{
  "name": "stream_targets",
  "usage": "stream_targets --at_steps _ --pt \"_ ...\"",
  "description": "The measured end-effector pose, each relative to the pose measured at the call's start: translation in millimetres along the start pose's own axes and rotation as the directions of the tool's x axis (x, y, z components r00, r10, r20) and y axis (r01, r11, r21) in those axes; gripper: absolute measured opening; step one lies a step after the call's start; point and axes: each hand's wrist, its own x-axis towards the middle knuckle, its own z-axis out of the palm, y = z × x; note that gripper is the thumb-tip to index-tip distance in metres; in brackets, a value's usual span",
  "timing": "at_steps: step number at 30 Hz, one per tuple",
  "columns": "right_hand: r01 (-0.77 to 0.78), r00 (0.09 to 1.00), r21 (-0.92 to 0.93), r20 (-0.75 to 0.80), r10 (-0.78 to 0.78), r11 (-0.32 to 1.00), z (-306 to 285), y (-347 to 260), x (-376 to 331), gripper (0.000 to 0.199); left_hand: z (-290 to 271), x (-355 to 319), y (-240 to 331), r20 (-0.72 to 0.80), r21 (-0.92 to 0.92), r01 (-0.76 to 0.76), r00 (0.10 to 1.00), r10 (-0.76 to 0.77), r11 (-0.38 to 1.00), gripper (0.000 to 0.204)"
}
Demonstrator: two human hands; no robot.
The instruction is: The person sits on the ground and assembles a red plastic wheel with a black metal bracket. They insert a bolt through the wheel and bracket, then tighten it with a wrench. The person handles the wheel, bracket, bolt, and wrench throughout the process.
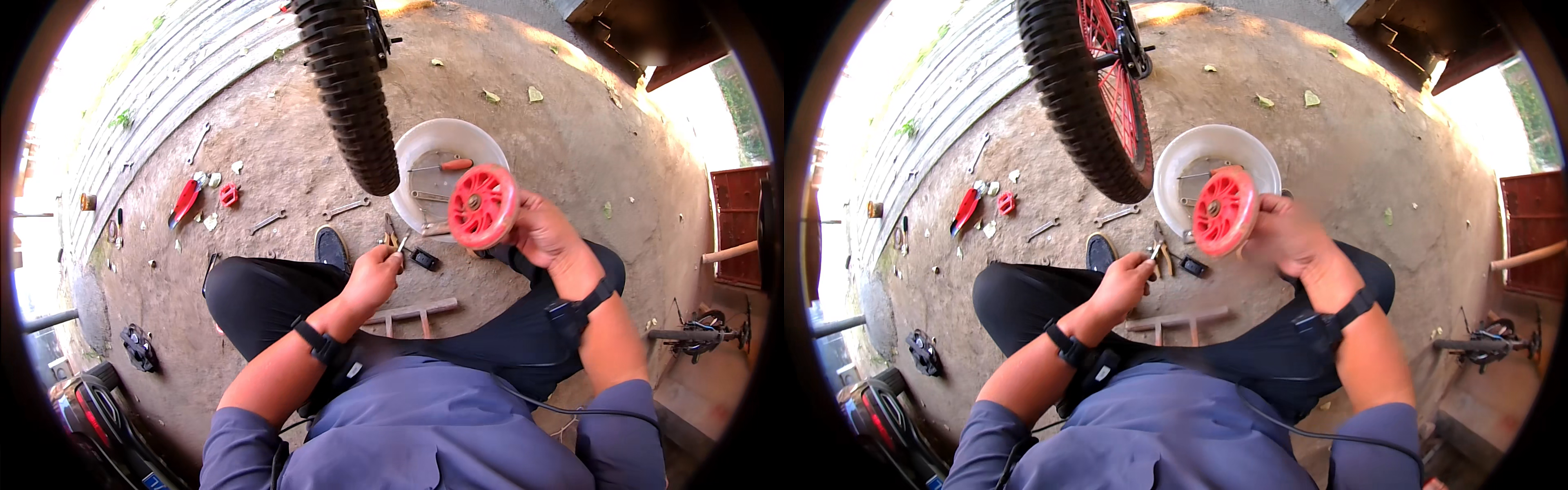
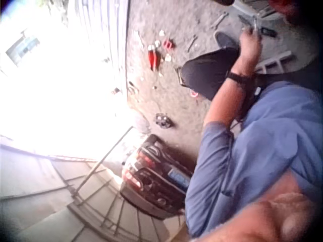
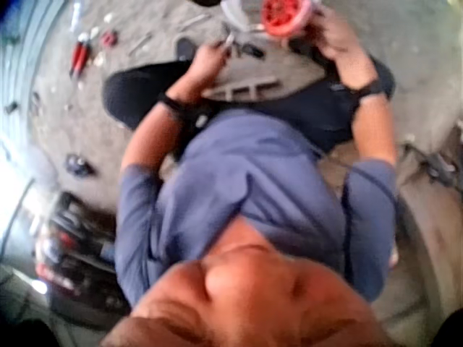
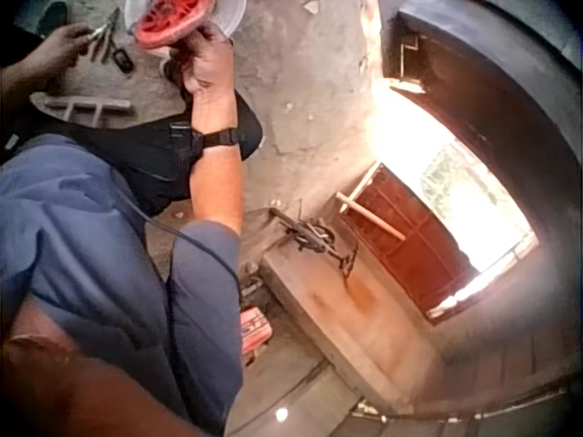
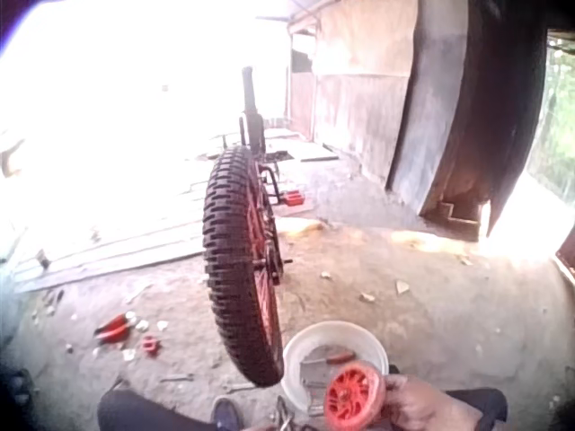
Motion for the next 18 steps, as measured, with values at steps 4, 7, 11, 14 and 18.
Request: stream_targets --at_steps 4,7,11,14,18 --pt "0.07 0.997 -0.111 -0.004 -0.071 0.991 -38 -27 27 0.02 16 80 -46 0.024 0.311 -0.089 0.996 0.086 0.946 0.037" --pt "0.068 0.996 -0.152 -0.052 -0.077 0.986 -54 -44 38 0.018 39 116 -43 0.02 0.453 -0.081 0.996 0.081 0.888 0.04" --pt "0.063 0.994 -0.187 -0.071 -0.077 0.98 -61 -64 45 0.018 52 154 -70 -0.05 0.384 0.058 0.998 -0.042 0.921 0.04" --pt "0.075 0.997 -0.102 -0.017 -0.077 0.992 -79 -66 43 0.02 62 169 -57 -0.02 0.248 0.16 0.987 -0.16 0.956 0.044" --pt "0.116 0.993 -0.07 -0.019 -0.118 0.991 -97 -57 48 0.021 71 181 -45 -0.026 0.209 0.21 0.978 -0.209 0.955 0.044"
